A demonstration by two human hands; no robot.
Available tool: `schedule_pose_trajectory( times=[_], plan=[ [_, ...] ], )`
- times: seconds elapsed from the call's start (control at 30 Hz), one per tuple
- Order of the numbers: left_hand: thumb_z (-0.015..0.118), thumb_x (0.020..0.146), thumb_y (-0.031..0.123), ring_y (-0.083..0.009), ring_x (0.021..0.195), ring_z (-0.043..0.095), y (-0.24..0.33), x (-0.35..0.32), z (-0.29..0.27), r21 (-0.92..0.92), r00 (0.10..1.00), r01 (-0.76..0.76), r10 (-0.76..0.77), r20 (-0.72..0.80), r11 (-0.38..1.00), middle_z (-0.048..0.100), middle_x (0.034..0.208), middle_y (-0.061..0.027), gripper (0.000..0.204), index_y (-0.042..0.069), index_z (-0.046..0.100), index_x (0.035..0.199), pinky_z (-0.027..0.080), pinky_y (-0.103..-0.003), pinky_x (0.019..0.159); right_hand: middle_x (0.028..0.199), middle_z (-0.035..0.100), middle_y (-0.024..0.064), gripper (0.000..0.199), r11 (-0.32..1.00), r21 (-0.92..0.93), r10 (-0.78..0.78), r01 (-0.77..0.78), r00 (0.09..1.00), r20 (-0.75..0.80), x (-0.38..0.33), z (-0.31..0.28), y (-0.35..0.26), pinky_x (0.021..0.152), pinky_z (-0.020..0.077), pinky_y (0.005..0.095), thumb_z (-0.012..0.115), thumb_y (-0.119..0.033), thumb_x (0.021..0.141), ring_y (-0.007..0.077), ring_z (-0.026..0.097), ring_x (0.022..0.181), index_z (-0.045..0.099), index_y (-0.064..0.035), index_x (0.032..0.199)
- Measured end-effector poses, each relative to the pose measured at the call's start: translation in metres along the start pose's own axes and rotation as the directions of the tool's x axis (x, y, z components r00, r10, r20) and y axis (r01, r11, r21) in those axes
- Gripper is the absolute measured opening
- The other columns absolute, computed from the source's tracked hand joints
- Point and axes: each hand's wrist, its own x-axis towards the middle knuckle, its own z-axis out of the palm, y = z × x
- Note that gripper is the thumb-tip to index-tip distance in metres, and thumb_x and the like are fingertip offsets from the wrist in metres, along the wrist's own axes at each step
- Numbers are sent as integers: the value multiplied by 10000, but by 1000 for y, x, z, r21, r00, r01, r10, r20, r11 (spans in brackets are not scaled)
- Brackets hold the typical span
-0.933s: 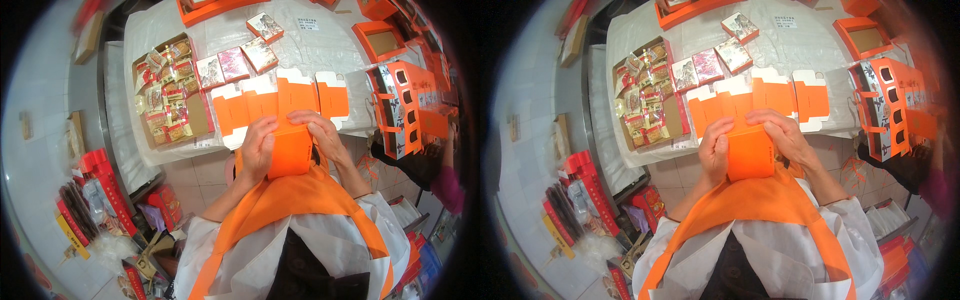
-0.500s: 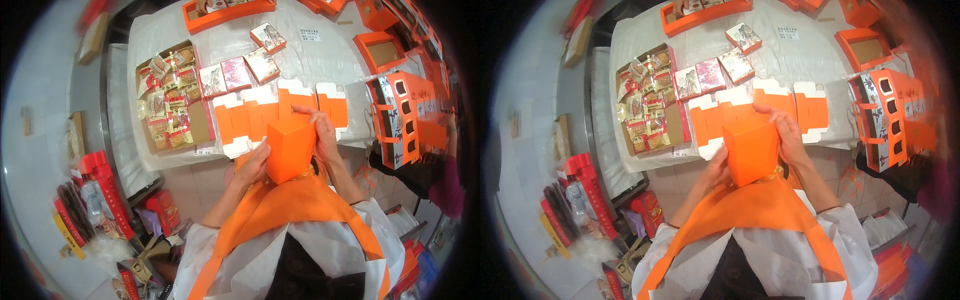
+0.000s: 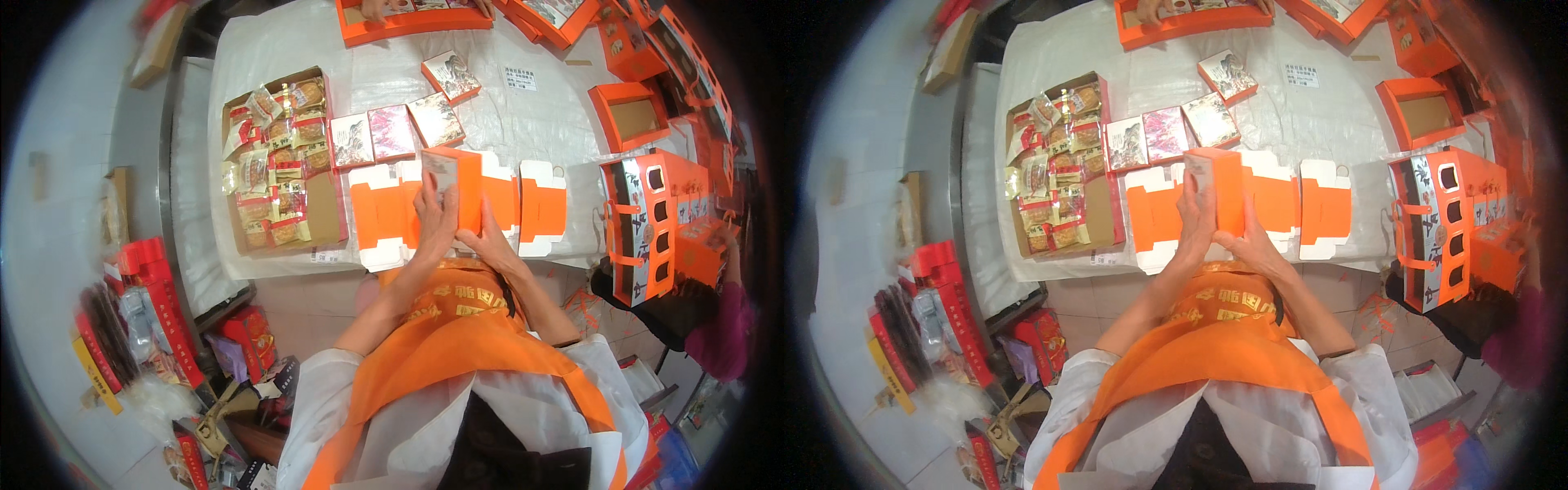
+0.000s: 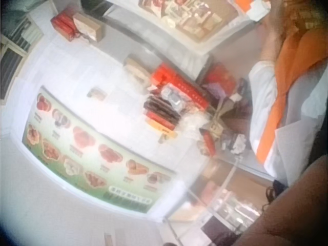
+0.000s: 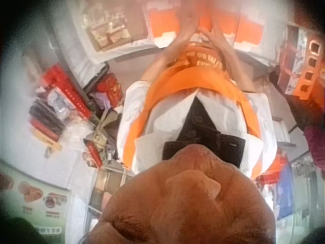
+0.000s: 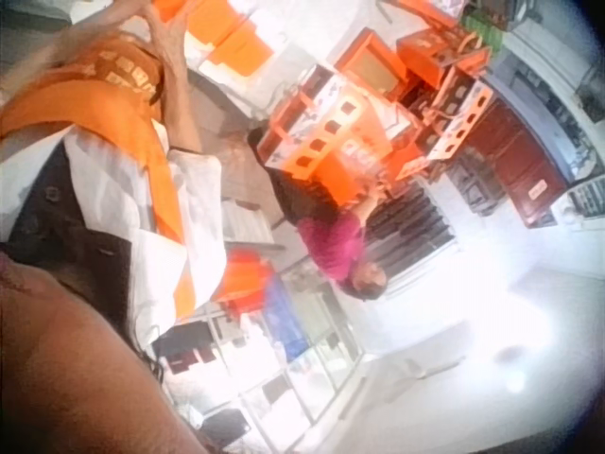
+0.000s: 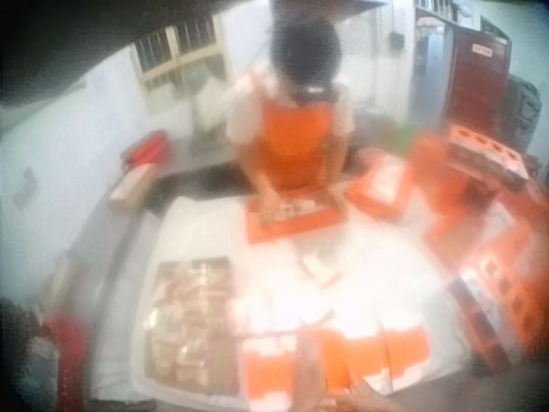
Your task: The person folds flat orange cardboard pieces into small boxes, inserts individually wrapped snack items, and closes the boxes. Completed boxes are placed on the table. The person repeats this process continuously.
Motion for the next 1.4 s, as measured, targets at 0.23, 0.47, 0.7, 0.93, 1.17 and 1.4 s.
schedule_pose_trajectory(
  times=[0.23, 0.47, 0.7, 0.93, 1.17, 1.4],
  plan=[
    [289, 958, 373, -320, 1259, 263, -13, 20, 19, -137, 990, 82, -66, 122, 987, 246, 1359, -203, 568, 59, 161, 1413, 225, -404, 1042, 1192, 497, 100, 644, 972, 153, 211, -176, 943, -258, 56, -67, 26, 822, 463, 313, 616, -263, 835, 172, 530, 1013, 275, -51, 1339],
    [421, 937, 349, -137, 992, 482, -65, 8, -2, -262, 941, 313, -336, -44, 913, 517, 1067, -38, 416, 30, 491, 1195, 369, -294, 895, 1145, 544, 46, 562, 909, 259, 397, -326, 866, -303, 169, -159, 91, 655, 486, 260, 563, -234, 875, 111, 560, 934, 310, -124, 1364],
    [472, 931, 267, -101, 872, 480, -89, -28, -36, -348, 861, 438, -499, -104, 829, 542, 959, -34, 347, -23, 513, 1118, 377, -237, 797, 1169, 531, 143, 503, 946, -187, 161, -266, 884, -440, 235, -141, 166, 855, 437, 389, 499, -358, 884, 265, 533, 1019, 427, -77, 1294],
    [485, 925, 258, -117, 891, 514, -115, -11, -23, -62, 938, 342, -345, -41, 938, 561, 957, -50, 328, -3, 519, 1120, 408, -250, 779, 1170, 510, 220, 573, 860, -444, 144, -252, 954, -262, 218, -168, 150, 906, 399, 376, 482, -383, 887, 292, 499, 1093, 396, 25, 1280],
    [466, 934, 281, -151, 975, 511, -108, 0, 33, -46, 935, 337, -328, 138, 941, 562, 1054, -89, 364, 8, 493, 1173, 400, -293, 862, 1255, 438, 223, 685, 559, -733, -297, -387, 732, -613, 58, -234, 158, 975, 344, 393, 662, -329, 768, 355, 406, 1175, 368, 36, 1268],
    [518, 886, 238, -214, 1037, 520, -118, -8, 109, 246, 933, 173, -239, 270, 954, 553, 1120, -143, 405, -45, 483, 1174, 399, -316, 897, 1104, 475, 197, 689, 638, -658, -144, -401, 777, -613, -23, -228, 207, 894, 384, 402, 725, -258, 683, 366, 436, 1073, 375, 36, 1199]
  ],
)
